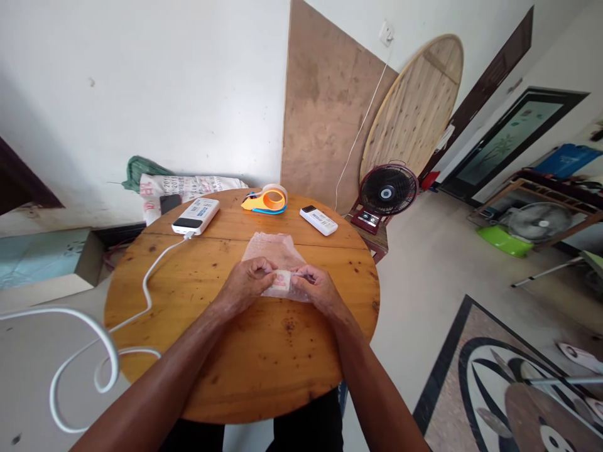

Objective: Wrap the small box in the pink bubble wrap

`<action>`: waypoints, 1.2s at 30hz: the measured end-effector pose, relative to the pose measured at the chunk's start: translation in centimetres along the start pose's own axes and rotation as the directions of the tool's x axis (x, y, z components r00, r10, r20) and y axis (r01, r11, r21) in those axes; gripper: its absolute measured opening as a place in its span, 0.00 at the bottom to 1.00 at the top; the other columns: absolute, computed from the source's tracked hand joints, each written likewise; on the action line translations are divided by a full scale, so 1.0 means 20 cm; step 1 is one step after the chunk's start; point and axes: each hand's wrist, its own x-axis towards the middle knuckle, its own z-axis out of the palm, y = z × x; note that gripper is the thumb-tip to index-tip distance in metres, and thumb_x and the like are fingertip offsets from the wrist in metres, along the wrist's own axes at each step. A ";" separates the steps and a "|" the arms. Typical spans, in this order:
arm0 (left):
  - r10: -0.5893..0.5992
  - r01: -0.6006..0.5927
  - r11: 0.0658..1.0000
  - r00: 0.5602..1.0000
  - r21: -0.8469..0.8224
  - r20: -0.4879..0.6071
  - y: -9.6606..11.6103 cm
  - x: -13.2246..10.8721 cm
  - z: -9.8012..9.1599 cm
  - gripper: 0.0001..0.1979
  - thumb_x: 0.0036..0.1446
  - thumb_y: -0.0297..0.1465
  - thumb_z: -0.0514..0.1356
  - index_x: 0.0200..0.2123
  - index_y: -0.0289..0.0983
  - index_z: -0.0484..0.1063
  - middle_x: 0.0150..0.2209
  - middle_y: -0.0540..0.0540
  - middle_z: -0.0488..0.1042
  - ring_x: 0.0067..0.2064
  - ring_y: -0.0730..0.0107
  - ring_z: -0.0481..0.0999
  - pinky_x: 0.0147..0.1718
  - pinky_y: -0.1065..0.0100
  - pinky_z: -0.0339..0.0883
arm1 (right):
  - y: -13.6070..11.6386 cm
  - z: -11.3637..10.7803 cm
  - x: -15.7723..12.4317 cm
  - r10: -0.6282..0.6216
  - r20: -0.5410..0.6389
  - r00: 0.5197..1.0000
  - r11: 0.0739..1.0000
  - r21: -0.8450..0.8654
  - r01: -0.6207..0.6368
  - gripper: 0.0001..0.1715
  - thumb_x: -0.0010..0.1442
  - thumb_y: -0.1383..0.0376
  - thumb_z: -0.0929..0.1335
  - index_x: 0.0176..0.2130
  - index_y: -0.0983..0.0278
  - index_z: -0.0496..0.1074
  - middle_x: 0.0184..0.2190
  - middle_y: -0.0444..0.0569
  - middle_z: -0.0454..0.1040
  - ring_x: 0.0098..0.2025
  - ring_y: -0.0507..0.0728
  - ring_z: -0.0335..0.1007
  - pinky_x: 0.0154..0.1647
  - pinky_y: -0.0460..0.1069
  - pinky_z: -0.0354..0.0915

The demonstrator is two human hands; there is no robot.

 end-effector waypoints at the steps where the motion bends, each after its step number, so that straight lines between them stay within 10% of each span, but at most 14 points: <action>1: 0.005 -0.005 1.000 1.000 -0.011 0.000 0.00 -0.01 0.00 0.09 0.48 0.35 0.58 0.23 0.35 0.66 0.36 0.47 0.75 0.32 0.73 0.71 0.31 0.73 0.63 | 0.00 0.00 0.00 0.006 -0.005 1.000 1.000 -0.015 -0.006 0.14 0.49 0.55 0.70 0.27 0.63 0.69 0.35 0.46 0.74 0.34 0.54 0.68 0.35 0.48 0.63; 36: 0.006 -0.010 0.989 1.000 -0.150 -0.026 -0.03 -0.05 0.03 0.08 0.47 0.32 0.57 0.22 0.36 0.62 0.31 0.48 0.72 0.27 0.76 0.67 0.25 0.74 0.60 | 0.00 0.06 -0.02 0.051 -0.084 0.995 0.994 -0.090 -0.058 0.13 0.48 0.62 0.68 0.20 0.64 0.60 0.26 0.43 0.69 0.26 0.49 0.60 0.27 0.44 0.56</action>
